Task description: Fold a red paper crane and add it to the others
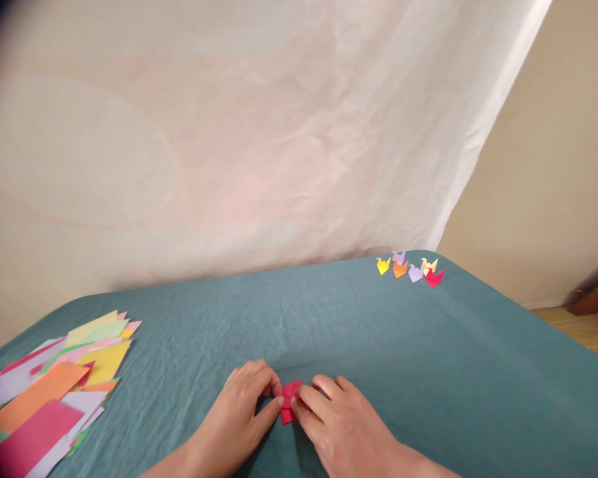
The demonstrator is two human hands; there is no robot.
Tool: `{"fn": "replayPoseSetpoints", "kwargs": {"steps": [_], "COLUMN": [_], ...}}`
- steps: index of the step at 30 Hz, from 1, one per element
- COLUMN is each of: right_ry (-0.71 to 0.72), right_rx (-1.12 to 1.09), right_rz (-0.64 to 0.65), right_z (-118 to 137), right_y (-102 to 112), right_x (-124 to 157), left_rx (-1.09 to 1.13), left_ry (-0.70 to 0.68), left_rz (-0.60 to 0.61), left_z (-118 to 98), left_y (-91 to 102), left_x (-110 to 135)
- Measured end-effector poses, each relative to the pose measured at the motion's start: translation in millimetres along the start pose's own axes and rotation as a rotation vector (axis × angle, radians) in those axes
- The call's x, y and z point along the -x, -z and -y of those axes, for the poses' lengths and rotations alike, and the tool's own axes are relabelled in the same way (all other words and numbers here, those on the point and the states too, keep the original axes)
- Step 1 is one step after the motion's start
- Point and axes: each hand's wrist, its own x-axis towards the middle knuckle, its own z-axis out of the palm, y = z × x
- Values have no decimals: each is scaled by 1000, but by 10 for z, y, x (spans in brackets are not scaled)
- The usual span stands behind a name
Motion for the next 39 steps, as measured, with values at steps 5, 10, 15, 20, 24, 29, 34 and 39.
{"fn": "replayPoseSetpoints", "kwargs": {"steps": [5, 10, 15, 20, 24, 29, 34, 39], "right_ry": [1, 35, 27, 26, 25, 33, 26, 25], "right_rx": [15, 57, 65, 68, 93, 107, 98, 94], "right_rz": [-6, -39, -44, -22, -27, -26, -5, -9], "right_z": [3, -5, 5, -1, -2, 2, -1, 14], "right_y": [-12, -27, -33, -40, -35, -34, -39, -12], "right_x": [-9, -11, -5, 1, 3, 16, 11, 4], "left_rx": [3, 5, -5, -18, 19, -38, 3, 29], "left_ry": [3, 6, 1, -14, -123, -296, -226, -152], "left_rz": [4, -2, -1, -17, -23, 2, -27, -28], "left_z": [-4, -5, 0, 12, 51, 93, 119, 125], "left_y": [8, 8, 12, 1, 23, 67, 45, 28], "left_x": [-10, -8, -3, -15, -16, -27, -59, -90]}}
